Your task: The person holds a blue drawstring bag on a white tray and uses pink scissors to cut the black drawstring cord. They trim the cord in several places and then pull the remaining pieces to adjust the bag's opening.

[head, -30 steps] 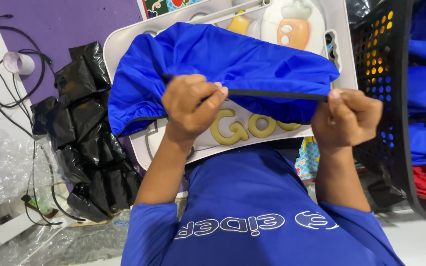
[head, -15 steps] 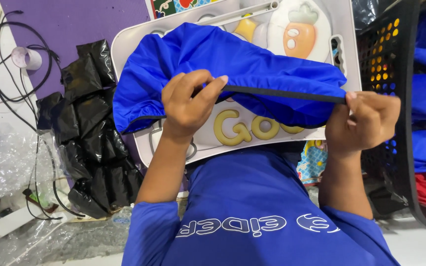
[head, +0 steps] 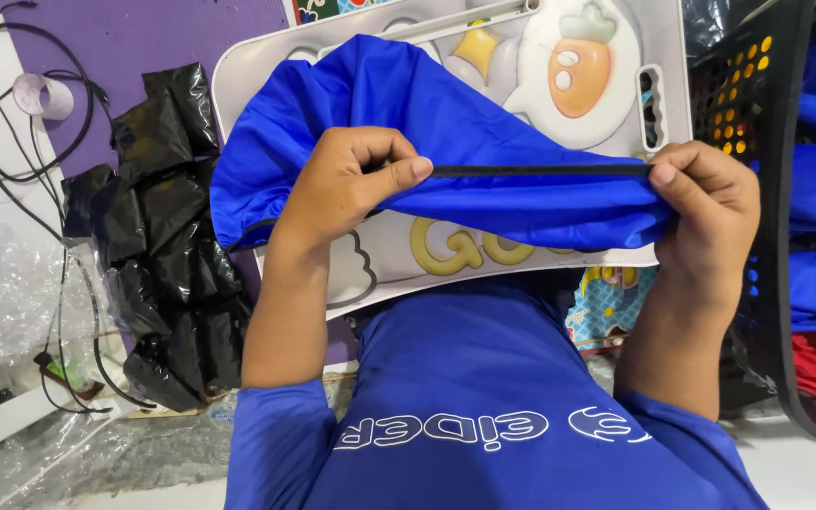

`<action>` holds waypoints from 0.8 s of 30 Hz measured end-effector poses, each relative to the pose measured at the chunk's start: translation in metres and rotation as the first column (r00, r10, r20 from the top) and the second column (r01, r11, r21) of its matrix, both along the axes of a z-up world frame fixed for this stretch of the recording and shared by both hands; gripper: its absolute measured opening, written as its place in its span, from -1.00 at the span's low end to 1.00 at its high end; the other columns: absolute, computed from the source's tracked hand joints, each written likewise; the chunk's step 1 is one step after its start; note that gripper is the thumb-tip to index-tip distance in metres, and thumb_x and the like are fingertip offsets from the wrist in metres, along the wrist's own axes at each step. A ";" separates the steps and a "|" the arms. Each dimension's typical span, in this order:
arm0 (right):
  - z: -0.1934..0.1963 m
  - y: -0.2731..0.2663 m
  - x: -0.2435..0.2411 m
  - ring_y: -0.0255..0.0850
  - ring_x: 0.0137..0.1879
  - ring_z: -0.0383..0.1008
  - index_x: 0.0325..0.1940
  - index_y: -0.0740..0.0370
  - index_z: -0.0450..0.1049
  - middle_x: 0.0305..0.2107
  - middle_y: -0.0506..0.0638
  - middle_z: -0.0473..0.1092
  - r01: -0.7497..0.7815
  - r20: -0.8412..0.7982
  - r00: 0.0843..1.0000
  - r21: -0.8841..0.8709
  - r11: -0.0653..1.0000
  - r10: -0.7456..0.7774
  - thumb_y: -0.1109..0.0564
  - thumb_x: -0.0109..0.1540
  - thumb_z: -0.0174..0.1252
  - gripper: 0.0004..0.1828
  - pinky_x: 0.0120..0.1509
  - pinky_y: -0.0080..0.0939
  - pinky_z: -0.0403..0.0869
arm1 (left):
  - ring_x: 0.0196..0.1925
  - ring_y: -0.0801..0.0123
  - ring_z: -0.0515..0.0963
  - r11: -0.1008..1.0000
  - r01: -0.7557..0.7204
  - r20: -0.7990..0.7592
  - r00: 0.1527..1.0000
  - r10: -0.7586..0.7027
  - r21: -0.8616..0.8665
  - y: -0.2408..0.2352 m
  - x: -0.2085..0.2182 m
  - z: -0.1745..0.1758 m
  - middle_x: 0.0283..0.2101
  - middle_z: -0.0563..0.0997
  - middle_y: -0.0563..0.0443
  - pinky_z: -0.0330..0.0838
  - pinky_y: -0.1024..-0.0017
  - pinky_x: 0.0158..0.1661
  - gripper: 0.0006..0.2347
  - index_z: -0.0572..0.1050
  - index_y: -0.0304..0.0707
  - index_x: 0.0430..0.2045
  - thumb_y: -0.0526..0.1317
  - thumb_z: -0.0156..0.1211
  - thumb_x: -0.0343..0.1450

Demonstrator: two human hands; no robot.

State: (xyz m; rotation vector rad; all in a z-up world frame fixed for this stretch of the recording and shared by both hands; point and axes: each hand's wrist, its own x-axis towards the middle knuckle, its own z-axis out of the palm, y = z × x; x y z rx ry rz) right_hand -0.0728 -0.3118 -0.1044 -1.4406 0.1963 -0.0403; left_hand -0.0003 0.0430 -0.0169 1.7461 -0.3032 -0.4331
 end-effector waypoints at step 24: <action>0.052 0.092 0.031 0.16 0.08 0.48 -0.01 0.42 0.53 -0.08 0.25 0.47 -0.095 0.445 0.786 -0.599 0.795 0.429 0.28 0.25 0.35 -0.75 0.31 0.06 0.42 | -0.45 0.55 0.45 0.986 0.165 0.105 0.982 -0.160 -0.037 -0.028 -0.006 -0.005 -0.49 0.59 0.07 0.35 0.55 -0.37 -0.85 0.64 -0.32 -0.21 -0.39 0.12 0.45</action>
